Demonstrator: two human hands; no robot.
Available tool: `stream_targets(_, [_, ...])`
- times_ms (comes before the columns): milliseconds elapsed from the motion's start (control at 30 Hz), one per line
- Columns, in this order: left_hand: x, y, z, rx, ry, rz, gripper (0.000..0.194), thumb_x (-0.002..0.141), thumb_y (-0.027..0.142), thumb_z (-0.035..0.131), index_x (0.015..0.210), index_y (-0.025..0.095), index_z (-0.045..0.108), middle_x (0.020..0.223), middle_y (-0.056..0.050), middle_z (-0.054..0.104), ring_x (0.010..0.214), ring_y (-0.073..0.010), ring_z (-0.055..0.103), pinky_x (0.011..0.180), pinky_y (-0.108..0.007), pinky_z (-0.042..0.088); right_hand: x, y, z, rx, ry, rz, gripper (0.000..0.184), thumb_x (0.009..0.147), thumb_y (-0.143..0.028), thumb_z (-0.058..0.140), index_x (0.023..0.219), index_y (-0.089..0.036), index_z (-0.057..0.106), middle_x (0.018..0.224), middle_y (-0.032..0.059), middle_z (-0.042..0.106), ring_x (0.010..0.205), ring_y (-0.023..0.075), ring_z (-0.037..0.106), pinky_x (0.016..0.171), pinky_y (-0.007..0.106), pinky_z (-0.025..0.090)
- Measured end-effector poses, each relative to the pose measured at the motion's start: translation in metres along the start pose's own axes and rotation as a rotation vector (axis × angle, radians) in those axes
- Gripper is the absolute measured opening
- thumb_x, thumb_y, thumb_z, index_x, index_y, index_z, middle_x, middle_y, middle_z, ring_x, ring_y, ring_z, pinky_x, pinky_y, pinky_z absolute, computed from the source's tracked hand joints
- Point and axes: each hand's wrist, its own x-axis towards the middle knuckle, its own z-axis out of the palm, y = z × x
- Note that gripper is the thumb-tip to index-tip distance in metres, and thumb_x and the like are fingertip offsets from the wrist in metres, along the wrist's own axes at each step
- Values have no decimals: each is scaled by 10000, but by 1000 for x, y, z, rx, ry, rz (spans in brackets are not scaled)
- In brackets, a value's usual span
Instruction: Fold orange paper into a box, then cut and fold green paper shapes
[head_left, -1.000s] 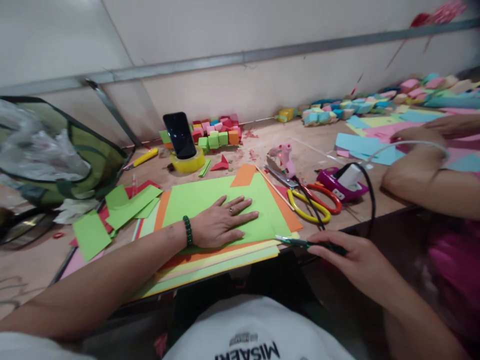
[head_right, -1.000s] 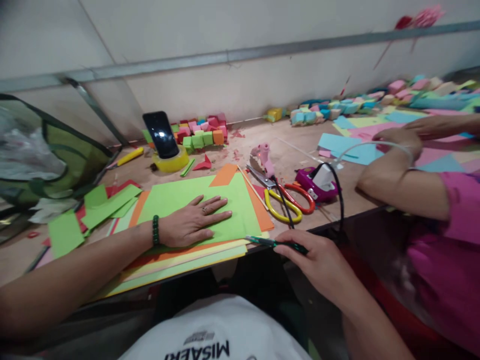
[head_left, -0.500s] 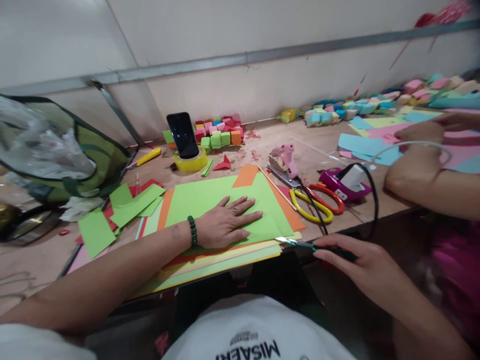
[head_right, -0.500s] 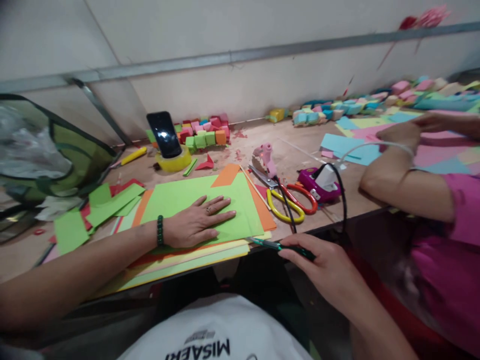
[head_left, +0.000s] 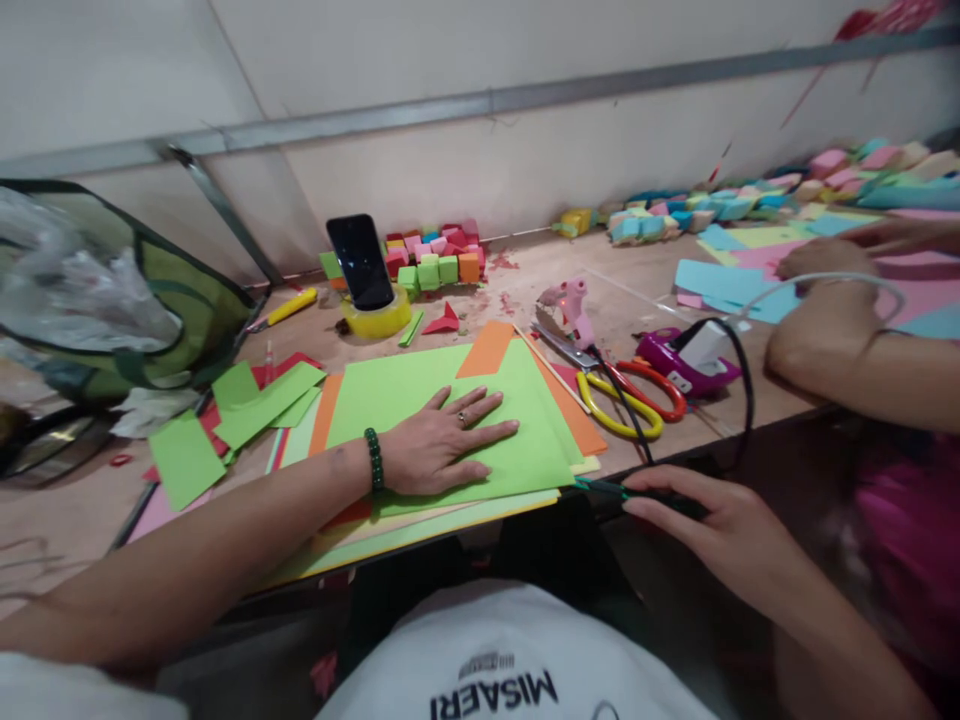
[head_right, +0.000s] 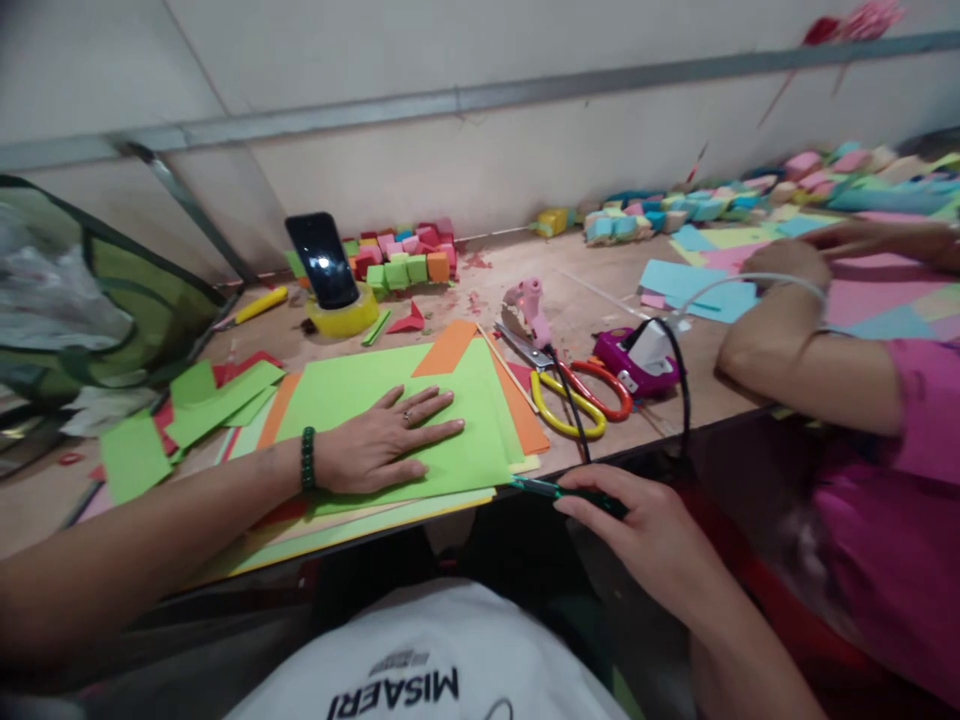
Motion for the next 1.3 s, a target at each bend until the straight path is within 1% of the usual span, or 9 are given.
stream_targets(67, [1, 1, 1, 10, -7, -6, 590, 938, 542, 316, 1478, 335, 203, 1577, -87, 89, 1438, -334, 93, 1095, -616, 53, -1, 0, -1, 12, -7, 7, 303, 746, -515, 647, 836, -237, 724, 845, 20, 737, 744, 207, 675, 613, 254, 540])
stream_targets(233, [1, 1, 2, 11, -1, -5, 592, 935, 550, 309, 1478, 338, 204, 1579, -81, 91, 1437, -336, 96, 1095, -609, 53, -6, -3, -4, 49, -12, 37, 322, 714, -538, 662, 796, -234, 730, 802, 26, 732, 719, 209, 673, 560, 245, 540])
stream_targets(333, [0, 0, 3, 10, 4, -1, 590, 936, 548, 307, 1478, 343, 197, 1580, -77, 90, 1436, -338, 99, 1093, -610, 57, -6, -6, -4, 54, -7, 29, 326, 714, -543, 659, 788, -234, 730, 808, 29, 731, 733, 213, 672, 551, 242, 539])
stream_targets(500, [0, -1, 4, 22, 15, 6, 591, 938, 551, 298, 1478, 332, 203, 1577, -90, 91, 1439, -330, 93, 1093, -611, 62, -5, -10, -2, 44, -30, 32, 318, 714, -537, 664, 777, -232, 731, 772, 27, 726, 692, 202, 666, 531, 233, 534])
stream_targets(633, [0, -2, 5, 16, 30, 10, 594, 936, 555, 302, 1477, 327, 214, 1576, -88, 103, 1433, -345, 112, 1092, -619, 75, -4, -11, 1, 41, -22, -9, 322, 726, -534, 649, 793, -230, 731, 811, 37, 734, 734, 216, 673, 549, 244, 543])
stream_targets(867, [0, -3, 6, 46, 25, 7, 603, 933, 570, 280, 1480, 331, 193, 1577, -93, 90, 1439, -326, 95, 1086, -629, 95, -3, -18, 4, 39, -26, -32, 297, 730, -510, 657, 790, -229, 731, 811, 37, 733, 733, 208, 675, 540, 234, 537])
stream_targets(1000, [0, -2, 5, 45, 30, 10, 596, 936, 563, 281, 1478, 328, 201, 1575, -99, 99, 1440, -320, 96, 1086, -631, 98, -3, -19, 7, 34, -48, -41, 300, 724, -517, 659, 767, -228, 730, 767, 31, 729, 697, 203, 673, 513, 230, 528])
stream_targets(1167, [0, -1, 4, 43, 32, 9, 594, 938, 548, 296, 1476, 307, 222, 1571, -118, 110, 1437, -329, 107, 1080, -642, 103, -3, -19, 10, 17, 2, -32, 278, 718, -492, 671, 793, -231, 730, 788, 27, 735, 698, 199, 673, 522, 227, 534])
stream_targets(1300, [-1, -1, 4, 32, 38, 15, 599, 936, 548, 304, 1476, 302, 222, 1569, -119, 117, 1436, -330, 111, 1079, -643, 104, -7, -19, 5, 12, -13, -21, 275, 708, -494, 673, 776, -235, 734, 765, 26, 735, 663, 202, 675, 479, 224, 528])
